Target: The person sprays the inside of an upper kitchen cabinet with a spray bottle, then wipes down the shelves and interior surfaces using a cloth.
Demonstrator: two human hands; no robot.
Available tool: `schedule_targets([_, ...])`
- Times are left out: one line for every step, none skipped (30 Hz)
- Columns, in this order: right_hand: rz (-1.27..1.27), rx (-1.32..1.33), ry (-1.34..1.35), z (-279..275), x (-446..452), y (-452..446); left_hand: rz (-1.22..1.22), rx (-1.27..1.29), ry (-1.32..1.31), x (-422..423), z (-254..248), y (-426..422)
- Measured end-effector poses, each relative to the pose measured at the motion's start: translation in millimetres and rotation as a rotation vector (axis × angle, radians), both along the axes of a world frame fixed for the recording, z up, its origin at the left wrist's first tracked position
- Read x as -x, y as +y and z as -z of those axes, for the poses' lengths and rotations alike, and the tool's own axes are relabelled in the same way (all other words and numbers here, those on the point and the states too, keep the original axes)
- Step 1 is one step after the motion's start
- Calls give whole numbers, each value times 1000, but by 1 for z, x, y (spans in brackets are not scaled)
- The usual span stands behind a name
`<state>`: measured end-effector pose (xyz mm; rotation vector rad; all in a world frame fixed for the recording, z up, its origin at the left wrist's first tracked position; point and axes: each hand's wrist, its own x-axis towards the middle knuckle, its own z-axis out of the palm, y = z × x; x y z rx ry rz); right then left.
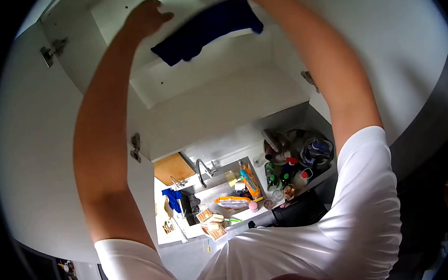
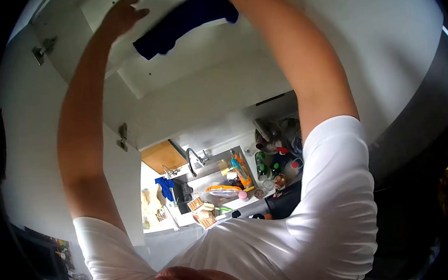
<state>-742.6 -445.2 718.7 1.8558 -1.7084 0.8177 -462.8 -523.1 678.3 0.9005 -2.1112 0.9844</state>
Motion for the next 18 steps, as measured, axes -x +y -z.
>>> schedule_targets([40,-174,23,29,-5,-33,18,-112,-4,3,8,7])
schedule_targets([-77,-119,96,50,-7,-36,31,-223,-3,5,15,15])
schedule_targets([-194,-68,168,69,-10,-28,-12,-388,88,15,26,62])
schedule_targets([-197,-67,166,71,-15,-18,35,-381,41,15,34,64])
schedule_targets([-197,-245,38,70,-19,-12,30,-385,40,19,34,65])
schedule_targets([-192,-419,-87,69,-24,-3,89,-499,33,25,32,67])
schedule_targets([-193,-421,-84,72,-26,-3,150,-612,28,31,30,72])
schedule_targets([-183,-462,-145,76,-28,-5,121,-815,154,36,32,80])
schedule_targets([-173,-502,-205,79,-31,-9,118,-816,157,39,29,86])
schedule_targets([-179,-502,-200,82,-36,-13,-16,-867,52,41,25,89])
schedule_targets([-107,-525,-130,84,-42,-19,-152,-914,-53,41,22,89])
schedule_targets([-36,-547,-63,87,-48,-26,-167,-939,-67,40,22,83])
schedule_targets([-42,-548,-66,85,-54,-25,-174,-940,-69,37,20,83])
schedule_targets([-30,-566,21,83,-59,-25,-187,-978,-45,34,19,83])
schedule_targets([-19,-585,111,83,-66,-22,-199,-1018,-19,33,20,86])
schedule_targets([-47,-648,111,80,-72,-35,-203,-1027,-20,30,22,80])
schedule_targets([-121,-700,202,76,-80,-51,-273,-1009,-25,26,23,70])
schedule_targets([-178,-738,214,75,-87,-65,-342,-987,-34,20,24,62])
